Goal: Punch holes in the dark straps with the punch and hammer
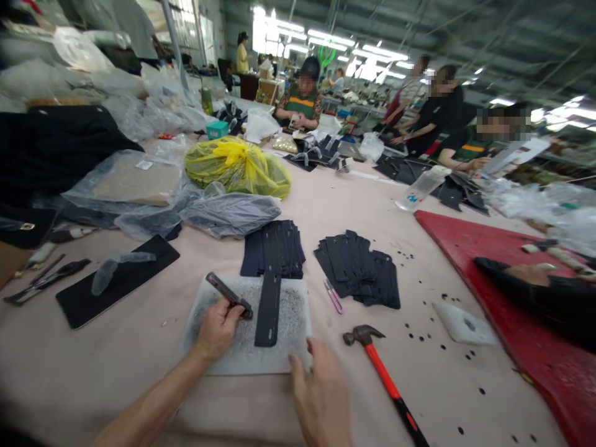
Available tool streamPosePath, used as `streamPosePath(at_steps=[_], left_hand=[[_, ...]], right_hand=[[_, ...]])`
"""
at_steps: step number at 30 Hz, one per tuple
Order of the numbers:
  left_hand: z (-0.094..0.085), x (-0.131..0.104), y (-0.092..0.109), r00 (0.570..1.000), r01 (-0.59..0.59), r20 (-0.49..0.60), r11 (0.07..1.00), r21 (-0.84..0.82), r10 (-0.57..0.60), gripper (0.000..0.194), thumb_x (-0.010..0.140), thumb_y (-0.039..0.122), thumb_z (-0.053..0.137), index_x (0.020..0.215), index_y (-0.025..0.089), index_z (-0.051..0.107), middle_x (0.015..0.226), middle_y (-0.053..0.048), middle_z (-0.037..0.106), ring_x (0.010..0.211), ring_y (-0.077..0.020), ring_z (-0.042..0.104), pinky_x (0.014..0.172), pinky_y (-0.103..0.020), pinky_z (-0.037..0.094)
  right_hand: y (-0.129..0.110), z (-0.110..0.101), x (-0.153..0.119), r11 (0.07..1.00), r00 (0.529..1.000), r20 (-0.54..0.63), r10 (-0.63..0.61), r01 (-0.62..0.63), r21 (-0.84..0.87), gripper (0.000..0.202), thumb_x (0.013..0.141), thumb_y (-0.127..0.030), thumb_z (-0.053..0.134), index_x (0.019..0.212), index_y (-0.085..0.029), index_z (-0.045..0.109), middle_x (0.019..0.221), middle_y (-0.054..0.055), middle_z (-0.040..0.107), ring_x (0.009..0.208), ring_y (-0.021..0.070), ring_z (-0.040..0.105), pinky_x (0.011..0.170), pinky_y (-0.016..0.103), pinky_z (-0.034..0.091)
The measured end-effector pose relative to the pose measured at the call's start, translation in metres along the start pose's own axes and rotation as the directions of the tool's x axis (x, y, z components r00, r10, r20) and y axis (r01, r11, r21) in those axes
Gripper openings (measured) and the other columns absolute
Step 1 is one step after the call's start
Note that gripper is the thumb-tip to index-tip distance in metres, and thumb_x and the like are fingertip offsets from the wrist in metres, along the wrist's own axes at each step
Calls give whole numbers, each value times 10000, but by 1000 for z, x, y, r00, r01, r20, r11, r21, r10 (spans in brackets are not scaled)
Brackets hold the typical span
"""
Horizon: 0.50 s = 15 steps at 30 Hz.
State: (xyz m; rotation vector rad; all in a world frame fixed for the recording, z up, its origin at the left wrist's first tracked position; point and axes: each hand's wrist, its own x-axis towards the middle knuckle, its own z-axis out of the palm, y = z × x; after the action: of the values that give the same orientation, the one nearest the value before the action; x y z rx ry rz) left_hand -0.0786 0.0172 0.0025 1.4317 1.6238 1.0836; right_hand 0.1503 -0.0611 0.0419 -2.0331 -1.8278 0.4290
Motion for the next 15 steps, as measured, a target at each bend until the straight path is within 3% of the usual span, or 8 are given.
streamPosePath(at_steps=[3,6,10,15], left_hand=[[-2,2,0,1000,17,-17,999,46,-17,248,865,363,465,820,188,635,760,-53,721,742,-240,687,660,-311,513],[-3,7,-6,1000,8,-23,998,55,-7,288,836,431,477,810,207,656,769,-48,738,751,-258,704,651,-313,530],[-4,11,-13,999,47,-9,998,49,-46,314,790,486,504,802,226,678,779,-38,754,767,-269,719,654,-304,553],[-6,12,-15,993,119,7,993,27,-119,307,762,484,530,844,238,693,806,-18,769,791,-271,729,699,-304,573]], right_hand=[[-63,24,50,990,998,18,-67,69,-124,450,782,-370,668,1163,-145,583,1076,149,633,989,325,602,846,429,499],[-92,40,83,984,998,56,16,-6,-179,549,657,-280,775,1147,-118,586,1138,186,605,1007,351,598,860,454,493],[-80,45,85,985,988,93,120,-107,-137,518,652,-195,737,1137,-88,588,1136,209,613,994,361,616,865,459,486],[-46,46,64,995,994,91,55,-62,81,342,762,-120,554,1091,-174,629,992,104,686,980,275,642,839,348,475]])
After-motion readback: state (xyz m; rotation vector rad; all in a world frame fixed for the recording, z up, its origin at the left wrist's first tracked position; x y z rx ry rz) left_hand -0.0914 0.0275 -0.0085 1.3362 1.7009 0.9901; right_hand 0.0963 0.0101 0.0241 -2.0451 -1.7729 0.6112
